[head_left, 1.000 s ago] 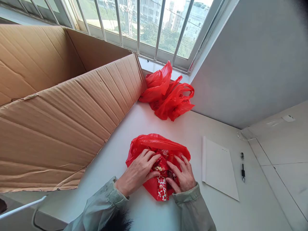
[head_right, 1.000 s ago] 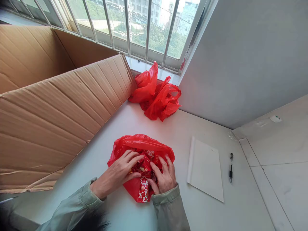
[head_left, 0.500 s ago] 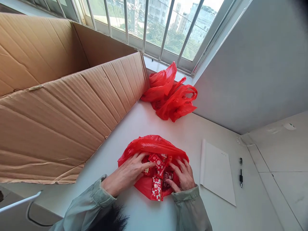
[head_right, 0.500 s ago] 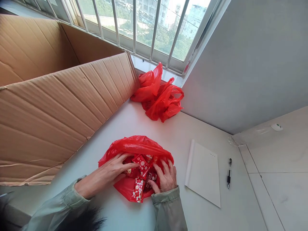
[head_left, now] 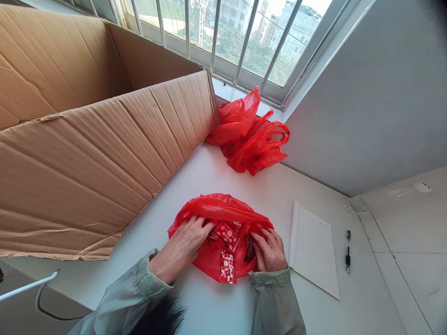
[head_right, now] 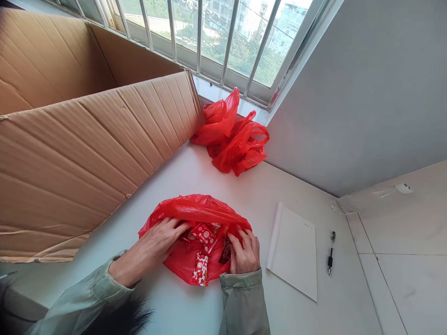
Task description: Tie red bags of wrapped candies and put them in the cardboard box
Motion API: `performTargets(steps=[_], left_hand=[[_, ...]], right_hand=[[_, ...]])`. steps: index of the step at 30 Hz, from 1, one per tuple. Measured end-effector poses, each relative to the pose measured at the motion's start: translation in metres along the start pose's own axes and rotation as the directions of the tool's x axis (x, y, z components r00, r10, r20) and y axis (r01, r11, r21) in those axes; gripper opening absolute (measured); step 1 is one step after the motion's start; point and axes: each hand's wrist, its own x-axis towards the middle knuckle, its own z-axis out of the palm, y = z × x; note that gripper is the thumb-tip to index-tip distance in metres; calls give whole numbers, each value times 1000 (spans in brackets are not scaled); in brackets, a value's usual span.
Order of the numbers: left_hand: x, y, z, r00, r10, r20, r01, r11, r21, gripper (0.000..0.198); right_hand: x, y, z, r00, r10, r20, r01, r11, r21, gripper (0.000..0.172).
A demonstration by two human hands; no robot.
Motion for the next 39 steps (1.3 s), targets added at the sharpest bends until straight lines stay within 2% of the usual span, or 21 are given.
performTargets(steps=[2,5,8,11,14,18,21,24,28,31,35,39], left_hand=[[0,3,0,1000,4,6,-4,1000,14,60],[-3,7,-7,996,74,47,-71,995,-67,60],[-5,6,-18,993,84,88,-72,989,-130,57],[-6,5,-26,989,69,127,-50,988,-145,47],[-4,5,-30,986,80,144,-56,985,-161,26],[-4,2,-30,980,130,154,-98,975,-199,18],[-6,-2,-31,976,159,152,-126,970,-210,21],[-8,-2,-36,973,183,142,-152,967,-206,20],[-2,2,-47,968,224,108,-200,959,-199,31],[10,3,-48,977,212,3,-209,965,-156,30],[28,-4,-38,979,178,-101,-187,978,-95,44],[44,-20,-23,979,137,-153,-154,982,-108,62]], right_hand=[[3,-2,-4,999,-35,-7,35,999,35,27],[8,-12,-11,993,-114,5,113,989,100,25],[14,-30,-11,987,-155,35,148,976,158,34],[18,-49,-3,983,-158,99,141,977,160,41],[19,-55,7,984,-110,141,98,991,90,39],[16,-41,12,995,-51,83,48,998,39,32],[14,-31,9,996,-64,66,61,997,49,42],[13,-29,5,991,-82,105,72,993,97,46],[16,-31,-2,980,-125,153,86,967,240,28],[20,-29,-4,982,-142,126,105,960,260,17],[29,-16,2,986,-151,67,141,982,126,33],[40,6,21,987,-121,108,111,989,94,46]])
